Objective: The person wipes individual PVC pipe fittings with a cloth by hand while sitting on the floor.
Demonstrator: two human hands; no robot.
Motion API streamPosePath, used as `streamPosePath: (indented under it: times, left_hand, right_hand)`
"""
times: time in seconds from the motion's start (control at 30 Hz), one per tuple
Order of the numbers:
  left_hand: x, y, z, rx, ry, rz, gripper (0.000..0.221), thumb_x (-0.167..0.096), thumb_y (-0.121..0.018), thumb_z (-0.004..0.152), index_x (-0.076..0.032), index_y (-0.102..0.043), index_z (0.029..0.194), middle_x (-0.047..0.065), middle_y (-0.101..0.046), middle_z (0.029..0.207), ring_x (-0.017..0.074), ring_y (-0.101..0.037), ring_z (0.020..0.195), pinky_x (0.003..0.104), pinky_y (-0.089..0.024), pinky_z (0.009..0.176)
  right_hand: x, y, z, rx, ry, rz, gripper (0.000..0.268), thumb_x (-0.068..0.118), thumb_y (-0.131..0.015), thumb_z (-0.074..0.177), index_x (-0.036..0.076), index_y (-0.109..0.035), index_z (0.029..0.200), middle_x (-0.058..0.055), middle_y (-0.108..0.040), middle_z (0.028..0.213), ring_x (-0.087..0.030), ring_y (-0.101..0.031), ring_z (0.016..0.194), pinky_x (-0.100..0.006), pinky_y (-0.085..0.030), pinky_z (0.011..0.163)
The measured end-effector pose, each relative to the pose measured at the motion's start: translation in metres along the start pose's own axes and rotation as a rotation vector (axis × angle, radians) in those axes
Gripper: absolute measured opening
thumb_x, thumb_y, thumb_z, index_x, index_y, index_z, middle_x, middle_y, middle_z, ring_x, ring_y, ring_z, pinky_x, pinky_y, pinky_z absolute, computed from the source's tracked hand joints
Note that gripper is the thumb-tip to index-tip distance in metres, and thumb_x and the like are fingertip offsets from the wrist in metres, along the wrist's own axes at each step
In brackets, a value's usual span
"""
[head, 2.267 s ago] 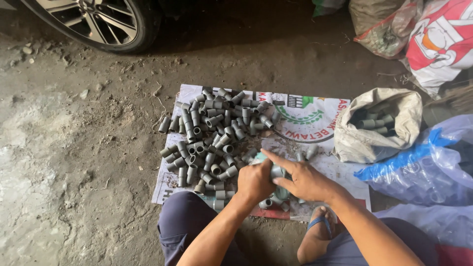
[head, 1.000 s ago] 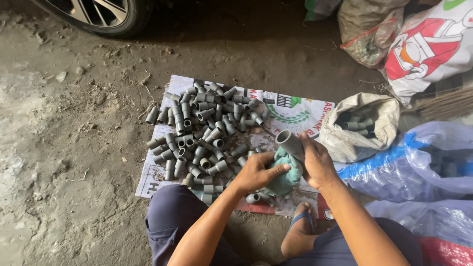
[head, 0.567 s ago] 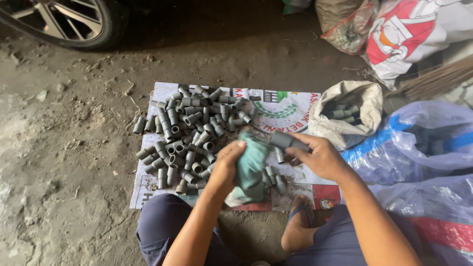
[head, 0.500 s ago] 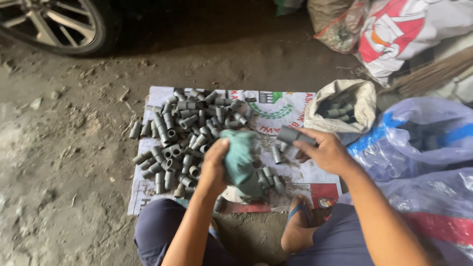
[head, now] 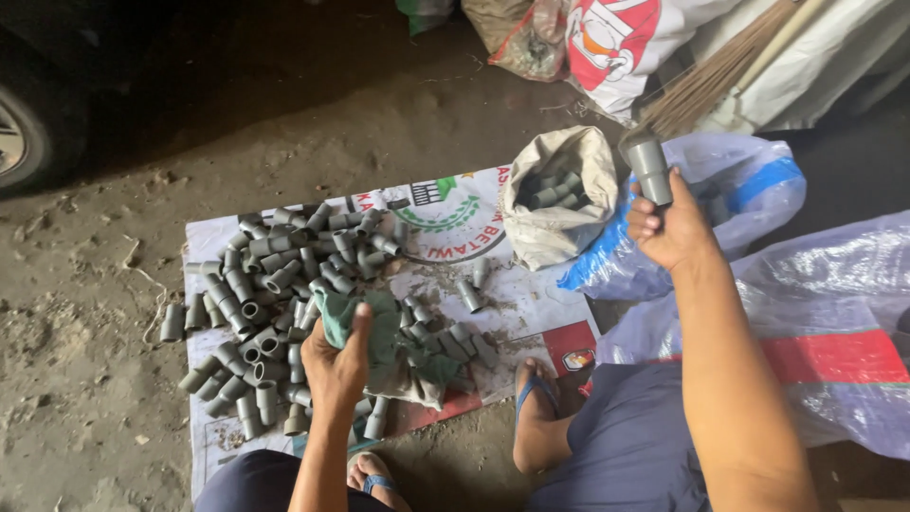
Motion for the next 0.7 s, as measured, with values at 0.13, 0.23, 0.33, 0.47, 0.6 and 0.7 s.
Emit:
streamPosePath:
  times: [0.13,0.23,0.33,0.47,0.6,0.7]
  left_hand:
    - [0.018,0.000,0.004,-0.013,-0.028,0.036,0.039,-0.028,-0.062,0.108,-0.013,-0.059,0.072,0.000,-0.049,0.061,0.0144,-0.045,0.065,0.034,-0.041,0.067]
    - [-0.030,-0.004,-0.003,0.061,0.218,0.106,0.042,-0.045,-0.050,0.101,-0.012,-0.071,0.115,0.005,-0.072,0.106,0.0193,-0.063,0.102,0.039,-0.048,0.082]
    - [-0.014,-0.005,-0.001,0.178,0.168,0.119,0.045,-0.044,-0.049,0.101,-0.008,-0.069,0.120,0.009,-0.070,0.103,0.0231,-0.063,0.094,0.042,-0.047,0.078]
    - [-0.003,-0.005,-0.004,0.209,0.136,0.136,0.042,-0.043,-0.051,0.104,-0.006,-0.067,0.093,0.005,-0.052,0.059,0.0155,-0.046,0.058,0.038,-0.037,0.057]
    - [0.001,-0.003,-0.003,0.171,0.190,0.214,0.043,-0.047,-0.051,0.103,-0.009,-0.063,0.089,0.005,-0.052,0.060,0.0174,-0.047,0.057,0.040,-0.036,0.055]
    - [-0.002,-0.004,-0.003,0.145,0.188,0.258,0.043,-0.048,-0.053,0.103,-0.010,-0.060,0.084,0.004,-0.051,0.059,0.0174,-0.047,0.057,0.040,-0.036,0.055]
  right_hand:
    - [0.010,0.054,0.013,-0.157,0.086,0.144,0.057,0.056,-0.074,0.092,0.005,-0.064,0.114,-0.005,-0.063,0.091,-0.012,-0.065,0.074,-0.021,-0.055,0.064]
    - [0.010,0.074,0.023,-0.294,0.135,0.440,0.039,0.019,-0.081,0.087,0.004,-0.061,0.117,-0.014,-0.060,0.100,-0.012,-0.060,0.072,-0.018,-0.057,0.061]
    - [0.007,0.063,0.011,-0.286,0.389,0.278,0.026,0.002,-0.075,0.091,0.012,-0.066,0.112,-0.002,-0.066,0.092,-0.010,-0.066,0.085,-0.021,-0.060,0.075]
    - [0.013,0.024,-0.015,-0.343,0.552,0.049,0.054,0.008,-0.073,0.089,0.013,-0.059,0.141,0.003,-0.060,0.088,-0.006,-0.058,0.078,-0.017,-0.054,0.074]
    - [0.015,0.006,-0.026,-0.756,0.807,-0.380,0.036,0.016,-0.088,0.078,0.015,-0.076,0.112,0.000,-0.075,0.101,-0.007,-0.067,0.085,-0.019,-0.056,0.068]
    - [0.012,0.008,-0.020,-0.748,0.989,-0.565,0.032,0.009,-0.089,0.078,0.012,-0.077,0.109,-0.003,-0.071,0.104,-0.012,-0.069,0.089,-0.023,-0.062,0.077]
Point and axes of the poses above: each hand's wrist, its own z-axis towards the middle knuckle, its own y-axis out of the back of the hand, x = y × z, the point moved 1 cm from there along z, towards the middle knuckle
